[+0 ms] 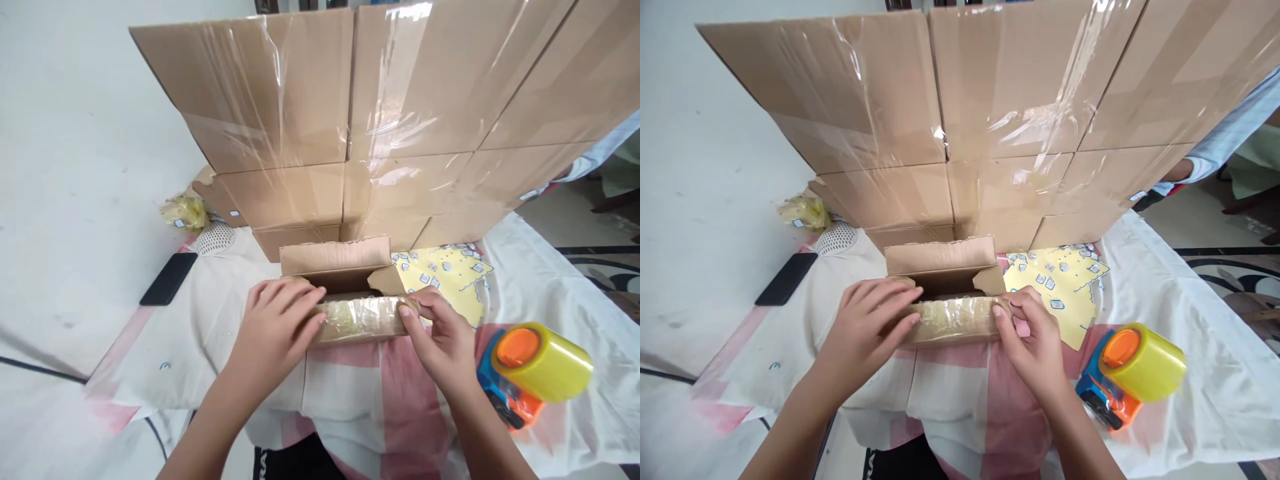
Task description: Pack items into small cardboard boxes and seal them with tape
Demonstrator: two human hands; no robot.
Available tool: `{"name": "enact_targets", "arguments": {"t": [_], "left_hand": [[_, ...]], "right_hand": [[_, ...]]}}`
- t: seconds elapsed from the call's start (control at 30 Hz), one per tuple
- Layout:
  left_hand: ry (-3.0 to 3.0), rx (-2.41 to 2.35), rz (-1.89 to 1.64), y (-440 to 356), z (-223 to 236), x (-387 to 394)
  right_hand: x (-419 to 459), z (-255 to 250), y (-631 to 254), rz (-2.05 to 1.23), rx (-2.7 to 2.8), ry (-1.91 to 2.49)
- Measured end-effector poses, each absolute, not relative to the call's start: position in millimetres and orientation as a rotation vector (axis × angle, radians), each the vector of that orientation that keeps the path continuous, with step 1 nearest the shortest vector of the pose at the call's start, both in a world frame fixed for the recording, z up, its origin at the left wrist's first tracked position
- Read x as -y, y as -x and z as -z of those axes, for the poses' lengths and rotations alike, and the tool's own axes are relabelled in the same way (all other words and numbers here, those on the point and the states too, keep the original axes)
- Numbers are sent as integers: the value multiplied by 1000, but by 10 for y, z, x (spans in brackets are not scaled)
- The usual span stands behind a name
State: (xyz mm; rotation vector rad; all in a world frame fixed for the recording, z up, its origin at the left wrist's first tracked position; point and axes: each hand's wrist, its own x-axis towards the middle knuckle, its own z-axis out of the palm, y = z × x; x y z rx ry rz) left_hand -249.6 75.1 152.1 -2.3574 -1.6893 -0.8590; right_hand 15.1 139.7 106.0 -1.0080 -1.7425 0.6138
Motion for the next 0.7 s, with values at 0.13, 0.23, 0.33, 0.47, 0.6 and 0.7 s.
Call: {"name": "enact_targets", "arguments": {"t": [0.13, 0.23, 0.33, 0.47, 0.6, 0.7], "left_hand": [[2405, 1563, 775, 2338, -1738, -792], [2242, 1524, 883, 2341, -1702, -730], [2180, 1663, 1081, 2372, -1552, -571], [2038, 2158, 1589, 2360, -1370, -284], [1895, 2345, 1892, 2346, -1292, -88], [1820, 2373, 2059, 2349, -1272, -65]], "right_hand": [[-1206, -1141, -153, -297, 1832, 886], [-940, -1258, -97, -328, 1961, 762], [-706, -1353, 0, -521, 2114, 676], [-619, -1360, 117, -519, 2270, 556], [-687, -1328, 186, -453, 2398, 457], [-739, -1367, 207, -439, 2534, 434]]}}
